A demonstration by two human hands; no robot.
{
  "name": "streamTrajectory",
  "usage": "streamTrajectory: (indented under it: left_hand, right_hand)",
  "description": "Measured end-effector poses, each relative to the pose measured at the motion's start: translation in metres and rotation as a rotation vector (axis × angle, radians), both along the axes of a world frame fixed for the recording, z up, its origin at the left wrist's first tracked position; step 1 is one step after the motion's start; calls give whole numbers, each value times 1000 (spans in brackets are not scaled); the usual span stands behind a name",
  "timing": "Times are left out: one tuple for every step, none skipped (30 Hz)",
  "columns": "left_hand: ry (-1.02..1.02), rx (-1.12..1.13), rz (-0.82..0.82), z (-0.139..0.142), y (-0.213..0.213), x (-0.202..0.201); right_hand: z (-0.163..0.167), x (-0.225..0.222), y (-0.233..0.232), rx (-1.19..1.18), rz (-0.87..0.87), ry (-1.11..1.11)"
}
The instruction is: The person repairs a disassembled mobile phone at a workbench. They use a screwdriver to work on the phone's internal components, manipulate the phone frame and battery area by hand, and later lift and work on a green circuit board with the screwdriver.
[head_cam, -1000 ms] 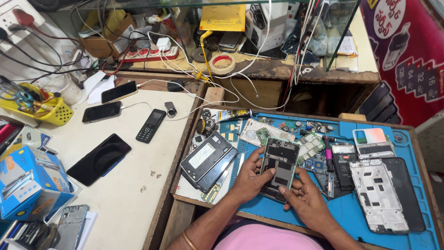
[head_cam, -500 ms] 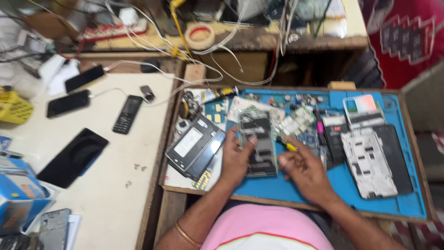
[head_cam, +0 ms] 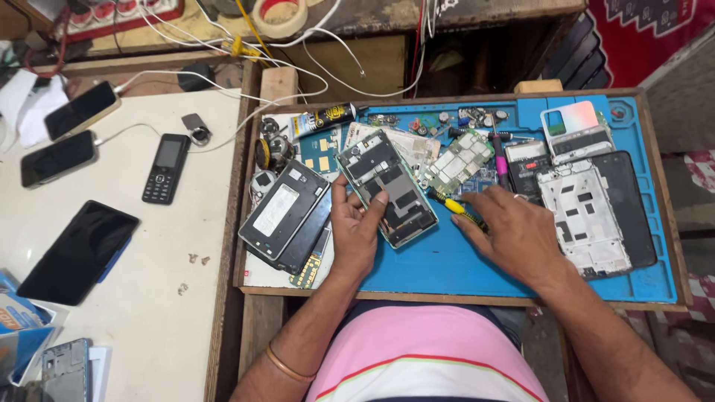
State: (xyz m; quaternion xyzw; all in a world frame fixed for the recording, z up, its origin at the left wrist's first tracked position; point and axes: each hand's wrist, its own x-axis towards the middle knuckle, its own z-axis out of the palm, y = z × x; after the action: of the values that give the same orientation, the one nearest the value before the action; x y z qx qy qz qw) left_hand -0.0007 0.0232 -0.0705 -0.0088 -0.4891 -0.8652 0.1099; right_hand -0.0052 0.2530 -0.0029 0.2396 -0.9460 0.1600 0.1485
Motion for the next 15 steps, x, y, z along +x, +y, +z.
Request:
streamTrajectory:
  left_hand:
    - [-2,-9,1,0,0,-1]
    - [0,-12,-4,-1,0,-1]
    - [2,-14,-10,-1,0,-1]
    - [1,-16,-16,-1,-1,-1]
    - [-12,-3,-23,-1,-2,-1]
    - [-26,11,-33,0,-3,-1]
    - [-42,25,-46,1,-4,0]
    - [-49,19,-52,3,-4,1]
    - [-56,12,-57,6,-4,3]
    - [-61,6,-63,9,-3,4]
    - [-57,-57,-99,12,-3,6]
    - [-53,-120,-135,16,-3,8]
    - [-45,-184,-170,20,-2,10]
    - [-80,-257,-192,25,-2,11]
    - [-116,-330,-215,30,-2,13]
  right_hand:
    - [-2,-1,-1,24,-7,-21]
    - [-4,-3,-1,48,-14,-43]
    - [-6,-5,-1,72,-22,-66]
    - [-9,-6,1,35,-26,-71]
    - [-11,-7,3,0,-32,-78]
    - [-14,-7,6,-34,-41,-88]
    - [-16,-7,11,-159,-55,-119]
    - [-17,-8,16,-284,-71,-149]
    - [-19,-8,21,-409,-87,-179]
    - [-20,-9,24,-623,-29,-233]
    - [-22,-11,26,-838,32,-287]
    - [-23,-12,28,-1052,95,-340]
    - [-23,-13,31,-1161,118,-366]
    - [-24,-14,32,-1271,140,-394]
    - [-25,-15,33,-1382,162,-422]
